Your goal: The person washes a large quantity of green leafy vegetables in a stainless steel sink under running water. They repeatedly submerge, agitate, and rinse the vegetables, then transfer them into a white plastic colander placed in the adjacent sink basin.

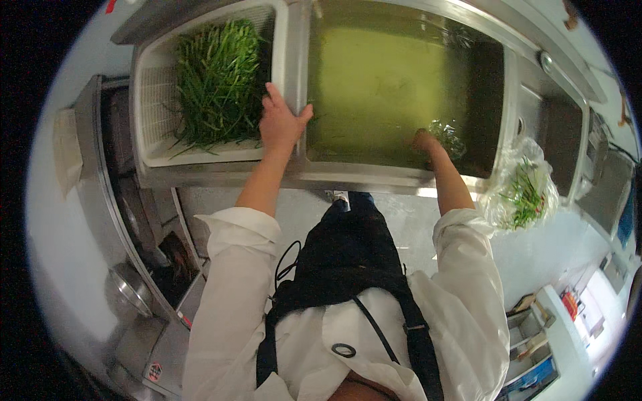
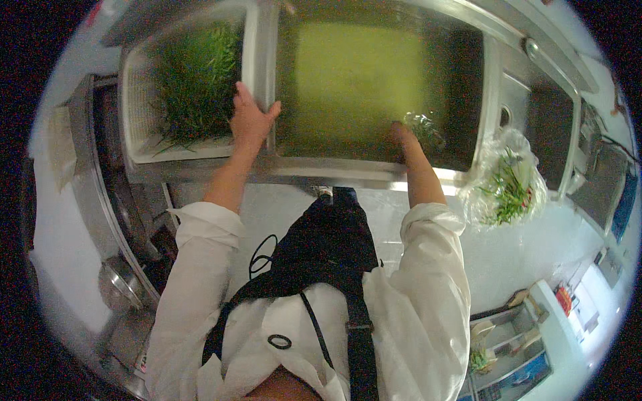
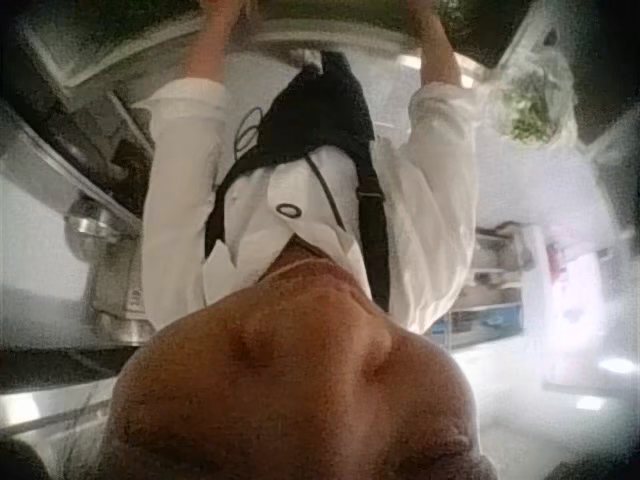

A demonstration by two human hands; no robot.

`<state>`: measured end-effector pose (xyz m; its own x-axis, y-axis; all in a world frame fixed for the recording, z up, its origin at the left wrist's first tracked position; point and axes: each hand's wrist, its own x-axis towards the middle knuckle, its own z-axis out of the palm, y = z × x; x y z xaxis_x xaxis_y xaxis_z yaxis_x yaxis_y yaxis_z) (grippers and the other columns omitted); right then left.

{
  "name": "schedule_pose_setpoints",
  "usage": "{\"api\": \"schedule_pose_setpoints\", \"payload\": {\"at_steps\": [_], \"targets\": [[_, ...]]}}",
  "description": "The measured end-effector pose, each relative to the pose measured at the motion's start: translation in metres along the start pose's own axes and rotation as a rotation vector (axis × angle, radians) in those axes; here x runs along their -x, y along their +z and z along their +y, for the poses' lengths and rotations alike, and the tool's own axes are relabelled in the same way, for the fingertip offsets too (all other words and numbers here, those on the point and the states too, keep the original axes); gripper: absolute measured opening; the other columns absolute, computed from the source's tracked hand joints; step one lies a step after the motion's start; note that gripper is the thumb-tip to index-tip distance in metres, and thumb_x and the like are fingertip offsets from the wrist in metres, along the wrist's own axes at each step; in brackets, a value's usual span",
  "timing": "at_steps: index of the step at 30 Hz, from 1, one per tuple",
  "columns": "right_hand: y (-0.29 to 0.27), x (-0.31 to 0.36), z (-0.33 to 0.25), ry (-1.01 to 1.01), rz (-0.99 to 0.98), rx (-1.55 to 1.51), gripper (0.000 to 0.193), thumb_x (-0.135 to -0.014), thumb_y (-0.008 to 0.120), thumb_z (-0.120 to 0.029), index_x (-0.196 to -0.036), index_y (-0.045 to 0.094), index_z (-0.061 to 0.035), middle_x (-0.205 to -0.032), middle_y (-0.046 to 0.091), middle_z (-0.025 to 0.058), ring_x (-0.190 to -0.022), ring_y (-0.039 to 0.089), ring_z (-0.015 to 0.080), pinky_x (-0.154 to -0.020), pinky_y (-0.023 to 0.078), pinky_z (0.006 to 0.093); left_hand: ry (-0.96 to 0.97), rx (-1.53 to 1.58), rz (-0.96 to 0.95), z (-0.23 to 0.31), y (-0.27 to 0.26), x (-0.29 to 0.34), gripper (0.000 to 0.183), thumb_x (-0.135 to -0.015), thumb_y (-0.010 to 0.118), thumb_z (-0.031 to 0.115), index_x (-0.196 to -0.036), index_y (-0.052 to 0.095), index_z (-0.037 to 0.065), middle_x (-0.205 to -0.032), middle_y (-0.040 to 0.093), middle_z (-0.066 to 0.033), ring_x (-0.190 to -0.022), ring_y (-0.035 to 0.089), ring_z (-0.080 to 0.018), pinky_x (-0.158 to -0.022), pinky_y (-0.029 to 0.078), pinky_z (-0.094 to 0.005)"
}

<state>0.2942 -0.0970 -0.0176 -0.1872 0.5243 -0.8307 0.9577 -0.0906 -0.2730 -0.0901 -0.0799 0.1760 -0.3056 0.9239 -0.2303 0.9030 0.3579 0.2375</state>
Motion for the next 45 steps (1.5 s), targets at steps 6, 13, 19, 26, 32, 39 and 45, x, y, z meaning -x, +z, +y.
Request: {"api": "schedule_pose_setpoints", "payload": {"at_steps": [6, 13, 19, 26, 32, 39, 45], "targets": [[-0.009, -0.029, -0.066, -0.052, -0.117, -0.045, 0.026, -0.080, 0.049, -0.023, -0.081, 0.064, -0.0007, -0.084, 0.064, 0.0171, -0.071, 0.061, 0.0294, -0.066, 0.047, 0.0407, 0.014, -0.009, 0.036, -0.009, 0.001, 0.000, 0.100, -0.067, 0.067, 0.047, -0.135, 0.014, -0.003, -0.118, 0.042, -0.0242, -0.094, 0.055, -0.0354, -0.074, 0.049, -0.0396], [0.006, -0.036, -0.233, -0.577, 0.552, -0.212, 0.025, -0.078, 0.055, -0.018, -0.096, 0.061, -0.0013, -0.089, 0.062, 0.0197, -0.086, 0.059, 0.0358, -0.078, 0.047, 0.0437, 0.023, -0.021, 0.035, -0.008, 0.004, -0.005, 0.100, -0.067, 0.067, 0.047, -0.136, 0.012, -0.003, -0.123, 0.039, -0.0279, -0.099, 0.053, -0.0368, -0.079, 0.048, -0.0390], [0.025, -0.060, -0.257, -0.417, 0.133, -0.096, 0.025, -0.079, 0.054, -0.020, -0.096, 0.060, -0.0030, -0.089, 0.063, 0.0190, -0.081, 0.060, 0.0357, -0.074, 0.047, 0.0436, 0.000, 0.003, -0.032, -0.003, -0.003, -0.008, 0.100, -0.069, 0.065, 0.046, -0.137, 0.009, -0.003, -0.128, 0.034, -0.0283, -0.103, 0.051, -0.0383, -0.081, 0.048, -0.0396], [-0.120, -0.072, -0.196, -0.356, 0.646, -0.459, 0.029, -0.081, 0.057, -0.025, -0.100, 0.056, -0.0033, -0.094, 0.061, 0.0170, -0.082, 0.059, 0.0305, -0.073, 0.046, 0.0394, 0.001, 0.000, 0.016, -0.010, 0.007, -0.006, 0.102, -0.068, 0.066, 0.047, -0.137, 0.007, -0.001, -0.127, 0.036, -0.0272, -0.106, 0.049, -0.0386, -0.081, 0.047, -0.0420], [-0.209, -0.103, -0.059, 0.292, 1.114, -0.363, 0.062, -0.075, 0.067, -0.036, -0.123, 0.043, -0.0054, -0.116, 0.051, 0.0201, -0.103, 0.052, 0.0342, -0.085, 0.044, 0.0421, 0.006, 0.046, -0.059, -0.005, -0.001, -0.010, 0.101, -0.070, 0.065, 0.045, -0.137, 0.007, -0.002, -0.129, 0.032, -0.0269, -0.108, 0.048, -0.0375, -0.083, 0.046, -0.0402], [-0.219, -0.145, -0.074, 0.193, 1.002, -0.589, 0.054, -0.075, 0.065, -0.038, -0.115, 0.044, -0.0083, -0.103, 0.050, 0.0184, -0.093, 0.048, 0.0291, -0.076, 0.042, 0.0391, 0.032, 0.030, -0.012, -0.016, 0.006, -0.011, 0.104, -0.069, 0.065, 0.046, -0.138, 0.003, 0.000, -0.131, 0.031, -0.0262, -0.105, 0.049, -0.0377, -0.082, 0.046, -0.0412], [-0.206, -0.161, -0.162, -0.237, 0.520, -1.120, 0.016, -0.083, 0.058, -0.024, -0.076, 0.056, -0.0094, -0.057, 0.049, 0.0043, -0.046, 0.044, 0.0137, -0.042, 0.034, 0.0277, -0.022, 0.018, -0.052, -0.014, 0.006, -0.012, 0.104, -0.068, 0.067, 0.046, -0.138, 0.004, 0.001, -0.130, 0.031, -0.0260, -0.107, 0.048, -0.0374, -0.084, 0.046, -0.0411]]}}
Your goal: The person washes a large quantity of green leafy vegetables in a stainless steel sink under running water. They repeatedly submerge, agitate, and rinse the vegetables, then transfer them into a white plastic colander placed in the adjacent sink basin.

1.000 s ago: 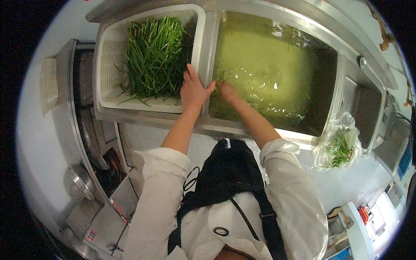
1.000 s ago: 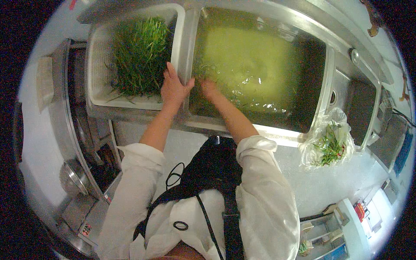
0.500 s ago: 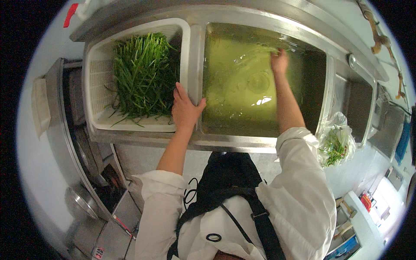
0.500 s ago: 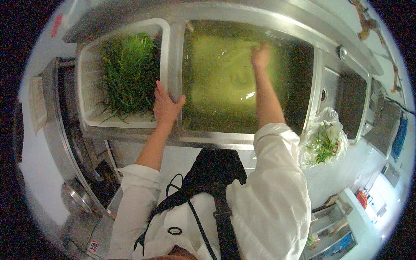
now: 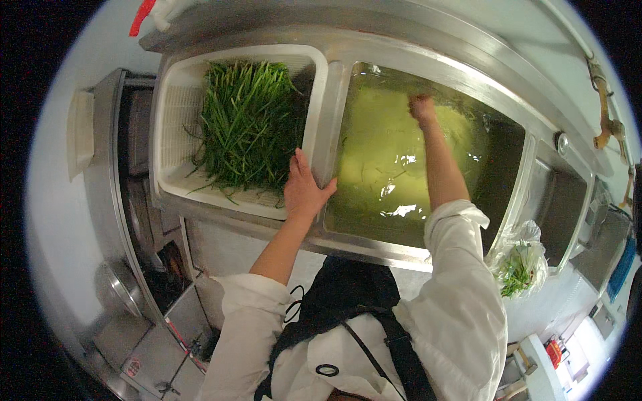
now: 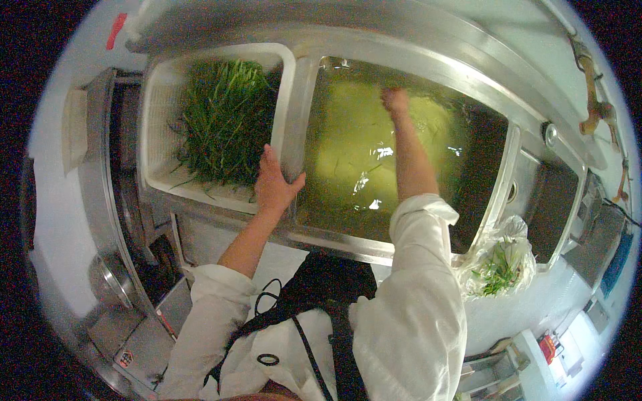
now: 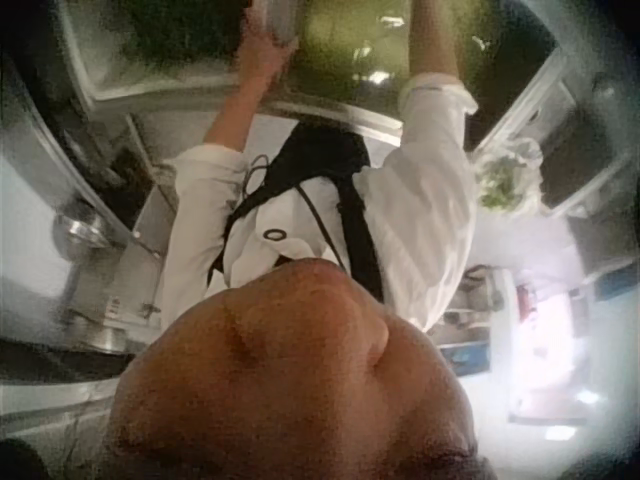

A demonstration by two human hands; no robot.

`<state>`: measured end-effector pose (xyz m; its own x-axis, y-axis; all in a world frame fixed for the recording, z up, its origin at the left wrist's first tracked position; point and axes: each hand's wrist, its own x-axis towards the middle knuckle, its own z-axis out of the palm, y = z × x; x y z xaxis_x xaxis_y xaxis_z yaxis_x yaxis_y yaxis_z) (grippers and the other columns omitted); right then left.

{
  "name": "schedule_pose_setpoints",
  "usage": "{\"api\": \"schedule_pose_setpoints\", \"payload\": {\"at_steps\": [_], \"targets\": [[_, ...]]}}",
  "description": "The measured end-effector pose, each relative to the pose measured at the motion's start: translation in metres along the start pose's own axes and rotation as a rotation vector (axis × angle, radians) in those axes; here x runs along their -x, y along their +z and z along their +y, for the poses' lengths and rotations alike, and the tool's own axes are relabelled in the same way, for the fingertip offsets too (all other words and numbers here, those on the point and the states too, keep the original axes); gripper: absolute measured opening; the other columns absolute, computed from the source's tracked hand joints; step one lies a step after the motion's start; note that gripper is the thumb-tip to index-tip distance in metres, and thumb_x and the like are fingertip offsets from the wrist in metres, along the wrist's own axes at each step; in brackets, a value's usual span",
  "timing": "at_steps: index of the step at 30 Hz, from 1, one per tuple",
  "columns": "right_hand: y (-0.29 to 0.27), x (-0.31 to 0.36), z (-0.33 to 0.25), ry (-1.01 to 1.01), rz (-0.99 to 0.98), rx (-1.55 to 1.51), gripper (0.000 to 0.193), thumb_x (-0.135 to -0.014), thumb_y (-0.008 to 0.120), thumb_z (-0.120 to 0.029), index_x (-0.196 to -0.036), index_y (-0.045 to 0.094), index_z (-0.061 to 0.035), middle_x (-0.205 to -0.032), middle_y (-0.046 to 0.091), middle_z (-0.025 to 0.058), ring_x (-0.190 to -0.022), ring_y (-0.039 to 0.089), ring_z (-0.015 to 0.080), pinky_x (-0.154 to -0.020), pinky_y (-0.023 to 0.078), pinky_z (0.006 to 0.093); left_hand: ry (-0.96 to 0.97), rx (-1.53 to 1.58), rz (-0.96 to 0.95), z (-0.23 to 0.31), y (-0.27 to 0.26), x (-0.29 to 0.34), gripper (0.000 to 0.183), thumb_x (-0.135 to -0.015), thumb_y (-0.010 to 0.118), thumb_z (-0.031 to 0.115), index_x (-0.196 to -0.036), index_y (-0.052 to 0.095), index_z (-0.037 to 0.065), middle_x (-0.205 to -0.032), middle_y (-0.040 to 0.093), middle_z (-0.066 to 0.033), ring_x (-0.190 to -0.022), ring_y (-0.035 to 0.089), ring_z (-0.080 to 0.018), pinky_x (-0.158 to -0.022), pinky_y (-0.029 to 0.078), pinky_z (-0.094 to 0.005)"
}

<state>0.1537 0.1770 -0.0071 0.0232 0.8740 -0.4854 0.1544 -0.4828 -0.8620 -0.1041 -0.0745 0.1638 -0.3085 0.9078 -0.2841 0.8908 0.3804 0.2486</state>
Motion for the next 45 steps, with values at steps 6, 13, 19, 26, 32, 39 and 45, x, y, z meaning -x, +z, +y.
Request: {"api": "schedule_pose_setpoints", "payload": {"at_steps": [6, 13, 19, 26, 32, 39, 45], "targets": [[0.131, -0.001, 0.006, -0.153, -0.166, 0.178, 0.022, -0.082, 0.055, -0.015, -0.101, 0.054, -0.0039, -0.077, 0.058, 0.0073, -0.063, 0.054, 0.0165, -0.052, 0.044, 0.0310, -0.020, -0.017, -0.030, 0.016, 0.001, 0.003, 0.105, -0.069, 0.067, 0.047, -0.139, 0.004, 0.001, -0.131, 0.030, -0.0261, -0.108, 0.047, -0.0385, -0.084, 0.045, -0.0426], [0.098, 0.079, -0.031, -0.041, -0.182, -0.034, 0.014, -0.083, 0.050, -0.011, -0.088, 0.058, -0.0002, -0.066, 0.057, 0.0096, -0.052, 0.051, 0.0171, -0.050, 0.044, 0.0302, 0.074, -0.072, 0.095, 0.002, 0.013, 0.009, 0.103, -0.070, 0.067, 0.044, -0.138, 0.005, 0.000, -0.129, 0.032, -0.0274, -0.105, 0.049, -0.0399, -0.077, 0.049, -0.0428], [-0.112, 0.099, 0.017, -0.285, 0.544, 0.740, 0.028, -0.080, 0.056, -0.023, -0.102, 0.053, -0.0058, -0.092, 0.057, 0.0184, -0.081, 0.056, 0.0328, -0.069, 0.047, 0.0417, 0.021, -0.016, 0.022, 0.018, -0.006, 0.008, 0.103, -0.069, 0.068, 0.044, -0.138, 0.006, -0.001, -0.129, 0.032, -0.0277, -0.105, 0.049, -0.0398, -0.078, 0.049, -0.0430], [-0.125, 0.106, 0.029, -0.277, 0.378, 0.982, 0.066, -0.075, 0.064, -0.041, -0.129, 0.039, -0.0135, -0.128, 0.041, 0.0214, -0.115, 0.043, 0.0378, -0.093, 0.039, 0.0454, 0.003, -0.046, 0.006, 0.012, -0.003, 0.006, 0.103, -0.070, 0.065, 0.046, -0.138, 0.003, -0.001, -0.131, 0.030, -0.0259, -0.108, 0.046, -0.0388, -0.080, 0.047, -0.0427], [-0.005, 0.116, 0.039, -0.140, -0.034, 1.108, 0.077, -0.075, 0.062, -0.047, -0.138, 0.026, -0.0187, -0.139, 0.027, 0.0203, -0.125, 0.033, 0.0374, -0.100, 0.035, 0.0408, 0.053, -0.005, 0.084, 0.008, 0.006, 0.006, 0.105, -0.068, 0.067, 0.048, -0.138, 0.005, 0.001, -0.127, 0.036, -0.0278, -0.101, 0.051, -0.0408, -0.079, 0.046, -0.0462], [-0.056, 0.141, 0.077, -0.022, 0.127, 0.861, 0.048, -0.077, 0.061, -0.030, -0.119, 0.050, -0.0093, -0.113, 0.055, 0.0203, -0.103, 0.053, 0.0362, -0.087, 0.043, 0.0423, 0.032, -0.011, 0.034, 0.011, -0.001, 0.008, 0.103, -0.070, 0.065, 0.048, -0.138, 0.003, 0.000, -0.129, 0.033, -0.0266, -0.104, 0.050, -0.0390, -0.078, 0.048, -0.0438], [-0.101, 0.137, 0.133, 0.300, -0.011, 1.140, 0.038, -0.079, 0.054, -0.026, -0.113, 0.054, -0.0082, -0.111, 0.057, 0.0186, -0.101, 0.056, 0.0343, -0.081, 0.048, 0.0423, 0.054, -0.001, 0.033, 0.007, -0.001, 0.006, 0.103, -0.070, 0.065, 0.046, -0.137, 0.004, -0.002, -0.128, 0.033, -0.0271, -0.104, 0.049, -0.0384, -0.079, 0.048, -0.0429]]}}
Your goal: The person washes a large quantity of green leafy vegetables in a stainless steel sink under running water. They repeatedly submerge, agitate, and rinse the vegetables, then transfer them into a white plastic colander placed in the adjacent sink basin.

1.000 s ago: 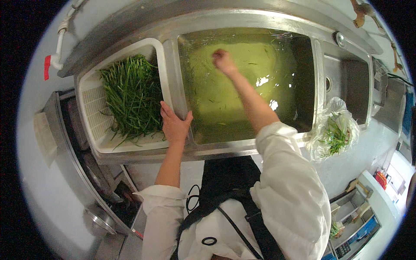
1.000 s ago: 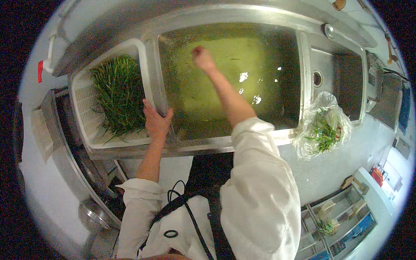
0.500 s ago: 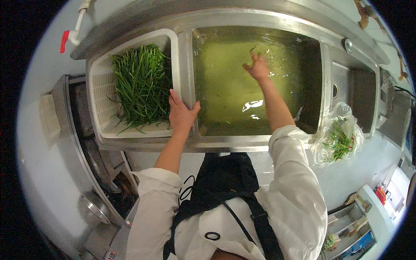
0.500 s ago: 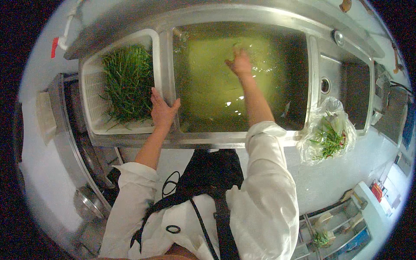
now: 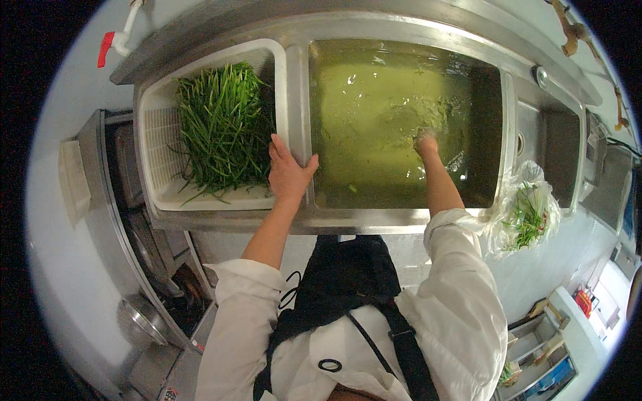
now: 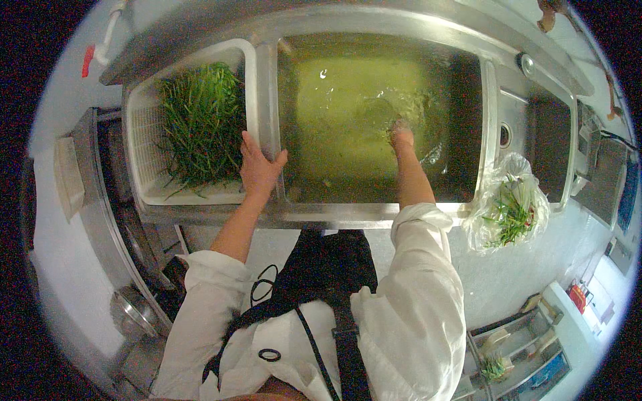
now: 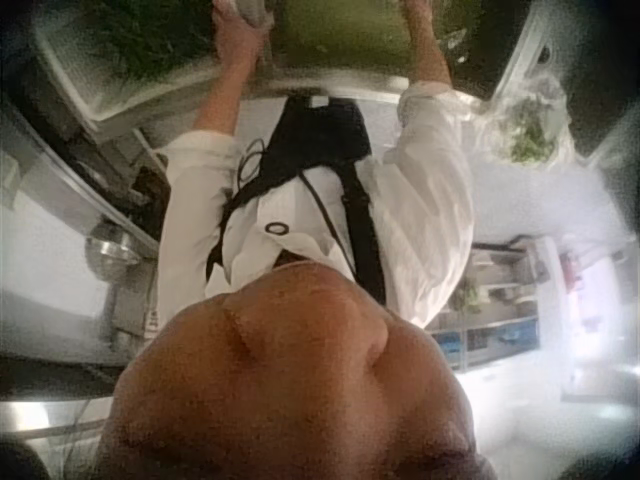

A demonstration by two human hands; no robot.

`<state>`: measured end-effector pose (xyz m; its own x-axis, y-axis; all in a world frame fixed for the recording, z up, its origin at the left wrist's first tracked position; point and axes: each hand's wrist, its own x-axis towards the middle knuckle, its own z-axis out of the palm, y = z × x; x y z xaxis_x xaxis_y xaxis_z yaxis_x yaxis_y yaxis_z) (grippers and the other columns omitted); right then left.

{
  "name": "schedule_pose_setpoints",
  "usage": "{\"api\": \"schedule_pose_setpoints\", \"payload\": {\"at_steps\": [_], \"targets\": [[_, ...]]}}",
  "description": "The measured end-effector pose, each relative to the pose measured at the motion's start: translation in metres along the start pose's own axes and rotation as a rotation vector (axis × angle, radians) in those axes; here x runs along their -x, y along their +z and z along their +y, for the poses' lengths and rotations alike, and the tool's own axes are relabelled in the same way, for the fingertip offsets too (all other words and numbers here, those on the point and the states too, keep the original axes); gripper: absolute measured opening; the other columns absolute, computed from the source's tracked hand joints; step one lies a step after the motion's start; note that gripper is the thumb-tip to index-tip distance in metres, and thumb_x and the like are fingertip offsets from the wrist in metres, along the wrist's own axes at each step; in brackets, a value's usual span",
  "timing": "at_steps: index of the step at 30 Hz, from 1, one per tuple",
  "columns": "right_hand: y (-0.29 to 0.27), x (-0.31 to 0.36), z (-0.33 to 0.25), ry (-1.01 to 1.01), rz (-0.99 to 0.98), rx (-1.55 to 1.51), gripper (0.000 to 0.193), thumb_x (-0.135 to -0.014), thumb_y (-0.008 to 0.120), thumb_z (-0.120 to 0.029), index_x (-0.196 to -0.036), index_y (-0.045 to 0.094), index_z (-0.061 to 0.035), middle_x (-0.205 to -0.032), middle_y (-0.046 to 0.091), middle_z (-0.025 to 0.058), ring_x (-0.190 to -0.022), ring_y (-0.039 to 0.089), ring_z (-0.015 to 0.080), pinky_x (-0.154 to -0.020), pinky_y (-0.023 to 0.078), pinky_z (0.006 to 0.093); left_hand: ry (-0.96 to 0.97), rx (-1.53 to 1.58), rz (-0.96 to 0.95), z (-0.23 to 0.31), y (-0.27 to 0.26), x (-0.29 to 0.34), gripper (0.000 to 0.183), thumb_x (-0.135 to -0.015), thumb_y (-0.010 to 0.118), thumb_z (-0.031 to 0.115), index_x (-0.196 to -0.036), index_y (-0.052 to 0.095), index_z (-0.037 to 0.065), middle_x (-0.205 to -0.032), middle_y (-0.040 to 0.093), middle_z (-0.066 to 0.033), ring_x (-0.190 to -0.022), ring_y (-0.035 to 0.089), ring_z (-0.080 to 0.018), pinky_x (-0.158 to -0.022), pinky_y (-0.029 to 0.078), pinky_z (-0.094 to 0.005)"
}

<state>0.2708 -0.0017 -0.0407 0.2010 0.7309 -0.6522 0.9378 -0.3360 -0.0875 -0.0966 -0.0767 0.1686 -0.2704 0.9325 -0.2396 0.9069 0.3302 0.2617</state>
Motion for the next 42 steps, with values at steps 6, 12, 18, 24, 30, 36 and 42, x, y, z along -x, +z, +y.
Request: {"api": "schedule_pose_setpoints", "payload": {"at_steps": [6, 12, 18, 24, 30, 36, 42], "targets": [[0.043, -0.025, -0.038, -0.082, 0.146, 0.181, 0.032, -0.083, 0.048, -0.030, -0.105, 0.061, -0.0099, -0.111, 0.058, 0.0138, -0.100, 0.055, 0.0313, -0.087, 0.043, 0.0443, -0.026, 0.032, -0.064, 0.002, -0.003, -0.002, 0.103, -0.070, 0.066, 0.045, -0.137, 0.004, -0.002, -0.130, 0.031, -0.0269, -0.107, 0.048, -0.0382, -0.079, 0.048, -0.0425], [0.037, -0.030, -0.081, -0.101, 0.299, -0.040, 0.032, -0.083, 0.049, -0.029, -0.107, 0.060, -0.0110, -0.110, 0.058, 0.0140, -0.100, 0.056, 0.0307, -0.086, 0.043, 0.0427, -0.058, 0.054, -0.020, 0.000, 0.000, -0.002, 0.105, -0.067, 0.069, 0.043, -0.138, 0.005, 0.002, -0.127, 0.035, -0.0254, -0.103, 0.050, -0.0396, -0.079, 0.047, -0.0444], [0.051, -0.042, -0.048, -0.231, 0.417, -0.169, 0.033, -0.082, 0.050, -0.028, -0.109, 0.059, -0.0121, -0.108, 0.058, 0.0143, -0.100, 0.056, 0.0301, -0.086, 0.044, 0.0411, 0.013, 0.082, 0.043, 0.002, 0.003, -0.005, 0.106, -0.065, 0.070, 0.042, -0.138, 0.004, 0.003, -0.124, 0.038, -0.0256, -0.100, 0.051, -0.0400, -0.078, 0.047, -0.0462], [0.000, -0.001, -0.064, -0.383, 0.320, 0.054, 0.027, -0.076, 0.055, -0.029, -0.091, 0.063, -0.0080, -0.086, 0.064, 0.0151, -0.076, 0.062, 0.0296, -0.067, 0.050, 0.0392, -0.048, 0.052, 0.011, -0.001, 0.001, -0.004, 0.106, -0.065, 0.071, 0.042, -0.138, 0.006, 0.002, -0.123, 0.039, -0.0267, -0.101, 0.051, -0.0399, -0.078, 0.047, -0.0456], [-0.063, 0.030, -0.029, -0.355, -0.470, 0.061, 0.030, -0.075, 0.055, -0.034, -0.073, 0.059, -0.0044, -0.064, 0.058, 0.0103, -0.052, 0.053, 0.0213, -0.049, 0.045, 0.0352, -0.028, 0.020, 0.031, -0.002, 0.006, 0.000, 0.105, -0.065, 0.071, 0.041, -0.138, 0.006, 0.002, -0.126, 0.037, -0.0273, -0.101, 0.051, -0.0391, -0.079, 0.047, -0.0443], [-0.153, 0.046, -0.007, -0.341, -0.702, -0.344, 0.034, -0.072, 0.059, -0.038, -0.076, 0.060, -0.0047, -0.060, 0.056, 0.0071, -0.046, 0.053, 0.0149, -0.042, 0.046, 0.0291, -0.073, 0.003, 0.014, 0.002, 0.004, -0.001, 0.104, -0.066, 0.069, 0.044, -0.138, 0.007, 0.002, -0.128, 0.036, -0.0259, -0.100, 0.053, -0.0376, -0.078, 0.048, -0.0431], [-0.252, -0.002, -0.002, -0.329, 0.461, -0.441, 0.034, -0.077, 0.059, -0.036, -0.082, 0.060, -0.0022, -0.068, 0.061, 0.0117, -0.061, 0.059, 0.0241, -0.054, 0.045, 0.0333, -0.002, -0.020, 0.079, -0.005, 0.013, 0.000, 0.103, -0.067, 0.068, 0.043, -0.138, 0.007, 0.001, -0.130, 0.033, -0.0256, -0.105, 0.049, -0.0382, -0.079, 0.048, -0.0419]]}}
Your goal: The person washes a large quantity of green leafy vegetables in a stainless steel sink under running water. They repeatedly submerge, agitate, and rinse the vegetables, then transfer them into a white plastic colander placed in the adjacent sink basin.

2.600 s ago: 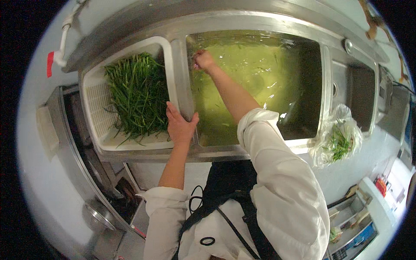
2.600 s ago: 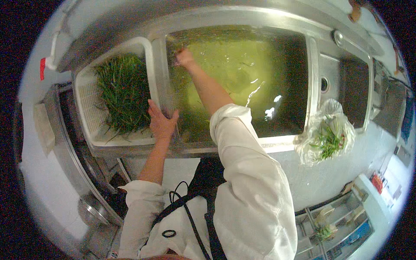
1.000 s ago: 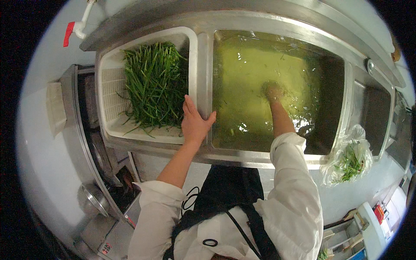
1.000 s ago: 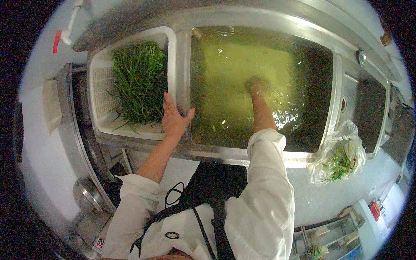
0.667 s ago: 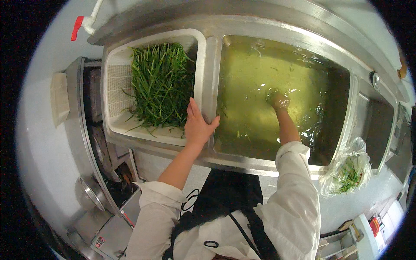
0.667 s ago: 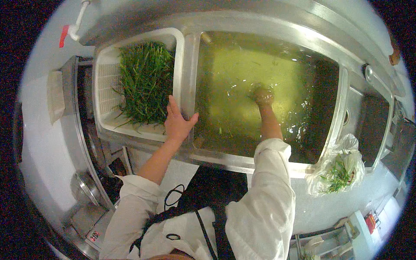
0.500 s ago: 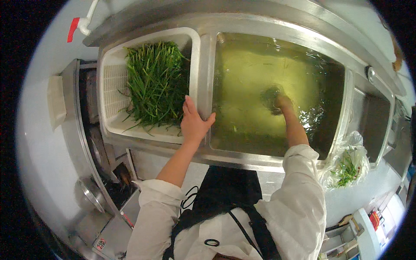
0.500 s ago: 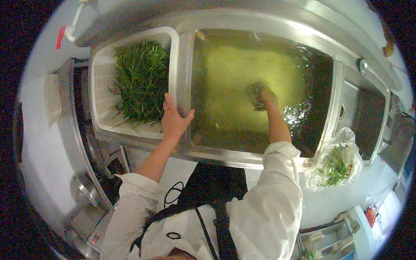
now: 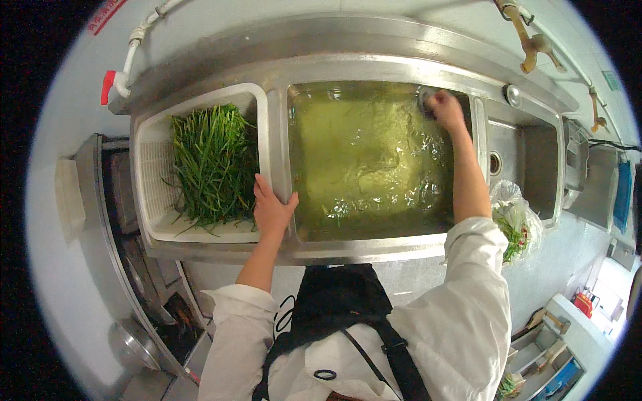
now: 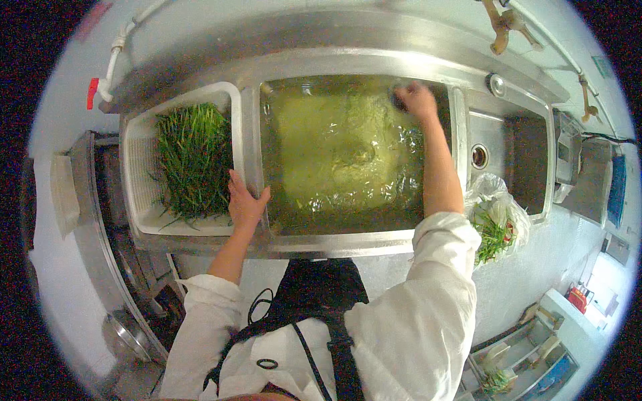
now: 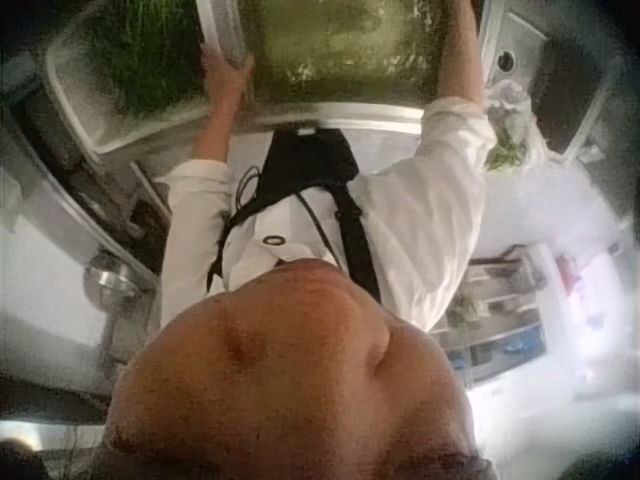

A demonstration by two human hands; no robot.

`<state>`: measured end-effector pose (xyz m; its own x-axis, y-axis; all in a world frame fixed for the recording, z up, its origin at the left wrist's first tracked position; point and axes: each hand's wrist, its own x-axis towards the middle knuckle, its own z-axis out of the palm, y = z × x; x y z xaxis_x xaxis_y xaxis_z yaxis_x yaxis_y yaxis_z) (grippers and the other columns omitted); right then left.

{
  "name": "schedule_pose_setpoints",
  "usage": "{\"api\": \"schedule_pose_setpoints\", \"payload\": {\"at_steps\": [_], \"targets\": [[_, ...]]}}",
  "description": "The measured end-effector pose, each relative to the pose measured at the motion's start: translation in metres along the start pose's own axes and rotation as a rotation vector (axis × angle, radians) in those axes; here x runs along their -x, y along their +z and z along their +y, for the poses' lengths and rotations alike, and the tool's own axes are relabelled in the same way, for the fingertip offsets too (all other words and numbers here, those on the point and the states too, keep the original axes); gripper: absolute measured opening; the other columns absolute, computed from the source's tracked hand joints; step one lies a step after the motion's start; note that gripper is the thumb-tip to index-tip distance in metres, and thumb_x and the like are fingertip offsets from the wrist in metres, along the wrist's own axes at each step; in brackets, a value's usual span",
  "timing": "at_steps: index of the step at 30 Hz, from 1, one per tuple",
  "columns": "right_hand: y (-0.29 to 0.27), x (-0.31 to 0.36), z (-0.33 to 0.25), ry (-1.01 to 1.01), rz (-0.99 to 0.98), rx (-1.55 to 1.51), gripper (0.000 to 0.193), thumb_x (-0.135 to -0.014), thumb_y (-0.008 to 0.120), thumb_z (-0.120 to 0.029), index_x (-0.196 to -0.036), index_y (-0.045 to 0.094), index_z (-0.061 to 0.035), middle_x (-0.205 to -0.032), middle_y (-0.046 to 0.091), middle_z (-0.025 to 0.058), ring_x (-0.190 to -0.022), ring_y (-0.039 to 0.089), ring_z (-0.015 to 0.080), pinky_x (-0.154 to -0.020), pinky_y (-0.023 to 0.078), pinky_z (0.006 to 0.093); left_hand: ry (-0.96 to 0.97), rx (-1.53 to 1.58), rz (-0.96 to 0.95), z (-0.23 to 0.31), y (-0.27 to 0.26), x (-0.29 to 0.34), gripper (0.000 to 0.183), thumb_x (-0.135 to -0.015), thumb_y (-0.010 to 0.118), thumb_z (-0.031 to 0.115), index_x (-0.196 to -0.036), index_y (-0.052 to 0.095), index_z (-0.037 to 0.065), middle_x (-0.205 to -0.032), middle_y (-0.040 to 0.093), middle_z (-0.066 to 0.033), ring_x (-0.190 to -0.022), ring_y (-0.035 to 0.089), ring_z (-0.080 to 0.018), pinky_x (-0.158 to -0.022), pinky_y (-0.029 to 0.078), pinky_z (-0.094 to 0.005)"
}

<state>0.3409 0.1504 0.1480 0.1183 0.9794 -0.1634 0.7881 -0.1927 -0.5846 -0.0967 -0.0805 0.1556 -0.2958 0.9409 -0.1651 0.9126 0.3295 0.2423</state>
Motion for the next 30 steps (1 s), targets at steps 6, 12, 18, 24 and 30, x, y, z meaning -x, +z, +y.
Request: {"api": "schedule_pose_setpoints", "payload": {"at_steps": [6, 12, 18, 24, 30], "targets": [[-0.039, -0.055, 0.029, 0.127, 0.468, 0.194, 0.051, -0.076, 0.061, -0.042, -0.107, 0.056, -0.0024, -0.099, 0.061, 0.0208, -0.092, 0.058, 0.0355, -0.080, 0.044, 0.0431, -0.005, 0.042, -0.029, 0.002, -0.004, 0.000, 0.103, -0.066, 0.068, 0.043, -0.138, 0.007, 0.002, -0.131, 0.032, -0.0252, -0.103, 0.050, -0.0392, -0.078, 0.048, -0.0427], [0.015, 0.018, 0.011, -0.070, 0.336, 0.086, 0.055, -0.075, 0.065, -0.029, -0.121, 0.046, -0.0081, -0.109, 0.052, 0.0224, -0.103, 0.050, 0.0371, -0.084, 0.044, 0.0417, -0.069, -0.011, -0.076, 0.000, -0.008, 0.004, 0.103, -0.067, 0.068, 0.044, -0.138, 0.006, 0.001, -0.130, 0.032, -0.0268, -0.104, 0.050, -0.0396, -0.078, 0.048, -0.0437], [0.118, 0.126, 0.038, 0.397, -0.032, 0.258, 0.075, -0.071, 0.069, -0.028, -0.133, 0.031, -0.0154, -0.121, 0.043, 0.0240, -0.109, 0.048, 0.0380, -0.087, 0.044, 0.0434, -0.072, 0.035, -0.096, 0.010, -0.018, 0.002, 0.106, -0.067, 0.069, 0.044, -0.138, 0.003, 0.000, -0.130, 0.032, -0.0300, -0.110, 0.045, -0.0413, -0.084, 0.045, -0.0448], [0.191, 0.181, 0.020, 0.219, -0.696, 0.123, 0.069, -0.078, 0.057, -0.043, -0.132, 0.035, -0.0057, -0.129, 0.042, 0.0226, -0.118, 0.043, 0.0354, -0.096, 0.037, 0.0413, 0.012, 0.069, -0.017, 0.012, -0.015, 0.001, 0.104, -0.067, 0.069, 0.043, -0.137, 0.007, -0.002, -0.128, 0.034, -0.0294, -0.107, 0.048, -0.0406, -0.083, 0.046, -0.0427], [0.130, 0.175, -0.049, 0.056, -0.432, -0.352, 0.047, -0.083, 0.056, -0.031, -0.123, 0.048, -0.0069, -0.112, 0.057, 0.0171, -0.099, 0.056, 0.0237, -0.080, 0.045, 0.0333, -0.079, -0.013, -0.082, 0.011, -0.019, 0.003, 0.100, -0.068, 0.067, 0.045, -0.137, 0.010, -0.001, -0.128, 0.035, -0.0247, -0.101, 0.052, -0.0379, -0.076, 0.048, -0.0422]]}}
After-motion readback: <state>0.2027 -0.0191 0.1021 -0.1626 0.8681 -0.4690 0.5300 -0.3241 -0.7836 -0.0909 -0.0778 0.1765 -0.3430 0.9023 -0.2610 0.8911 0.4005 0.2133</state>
